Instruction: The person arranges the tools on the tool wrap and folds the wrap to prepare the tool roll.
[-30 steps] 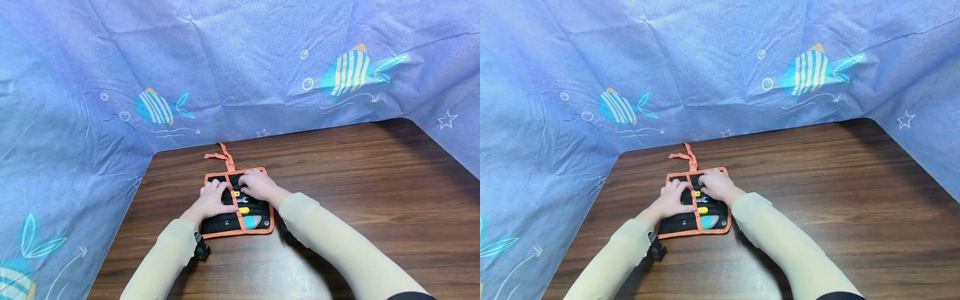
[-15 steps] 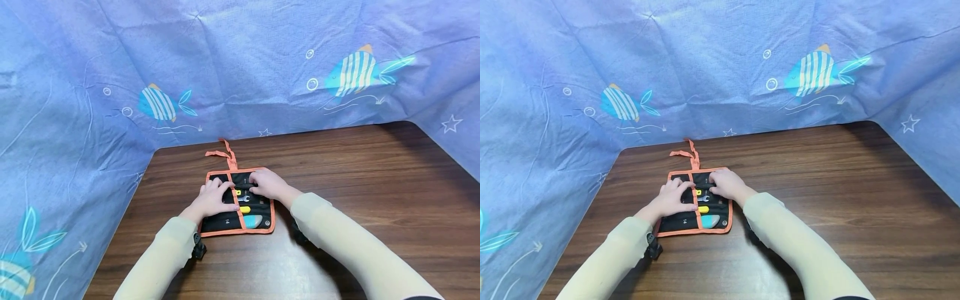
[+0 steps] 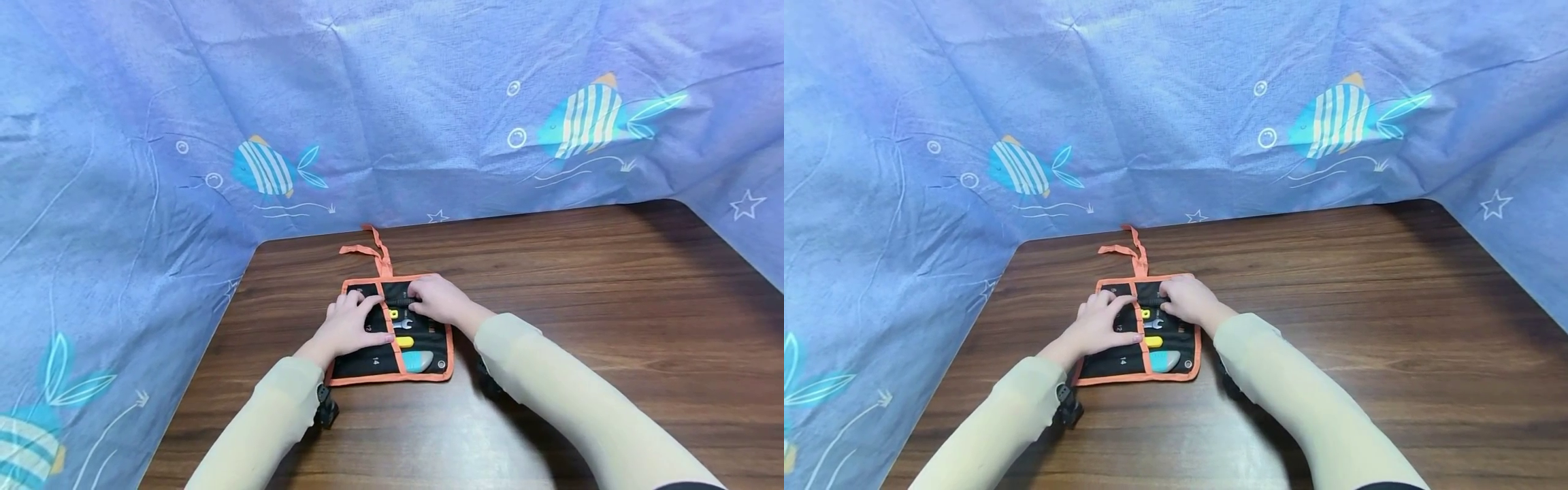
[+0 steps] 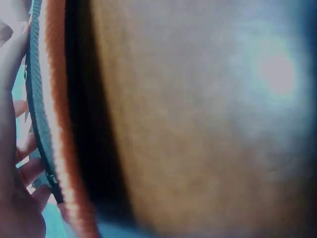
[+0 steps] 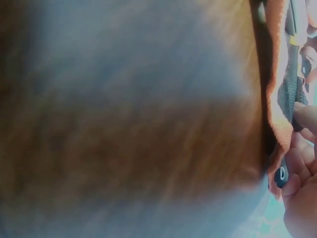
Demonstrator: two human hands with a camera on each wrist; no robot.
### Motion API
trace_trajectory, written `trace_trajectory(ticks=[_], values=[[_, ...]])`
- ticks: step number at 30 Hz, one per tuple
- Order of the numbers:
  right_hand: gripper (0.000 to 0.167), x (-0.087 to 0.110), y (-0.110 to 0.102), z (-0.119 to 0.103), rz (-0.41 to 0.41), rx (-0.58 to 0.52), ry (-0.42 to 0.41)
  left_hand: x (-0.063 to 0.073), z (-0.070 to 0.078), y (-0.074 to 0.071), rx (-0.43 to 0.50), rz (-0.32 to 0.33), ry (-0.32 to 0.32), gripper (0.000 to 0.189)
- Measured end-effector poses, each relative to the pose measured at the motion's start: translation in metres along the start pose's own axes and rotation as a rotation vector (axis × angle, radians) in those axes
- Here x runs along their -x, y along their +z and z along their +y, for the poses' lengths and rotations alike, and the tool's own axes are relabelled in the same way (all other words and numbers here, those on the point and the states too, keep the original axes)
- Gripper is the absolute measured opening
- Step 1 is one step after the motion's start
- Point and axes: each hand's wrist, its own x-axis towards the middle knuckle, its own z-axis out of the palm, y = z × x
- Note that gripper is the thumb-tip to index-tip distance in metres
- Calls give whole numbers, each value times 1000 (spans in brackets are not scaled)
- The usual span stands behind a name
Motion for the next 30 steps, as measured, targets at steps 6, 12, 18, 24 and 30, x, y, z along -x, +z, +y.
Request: trace_trajectory(ticks=[6,12,18,24,30], values=[[13,-1,-1,-1,-4,-12,-5,6,1,4,-11,14,-29,84],[13,-6,3,-4,-9,-23,-3,7,1,8,-19,-14,-31,84],[16,-14,8,-11,-33,-49,22,7,1,7,-20,-32,-29,82],[19,-15,8,-11,-43,-60,59,8,0,10,0,-19,-28,82],[15,-11,4,-7,-48,-122,73,8,-3,15,8,-6,-21,81]])
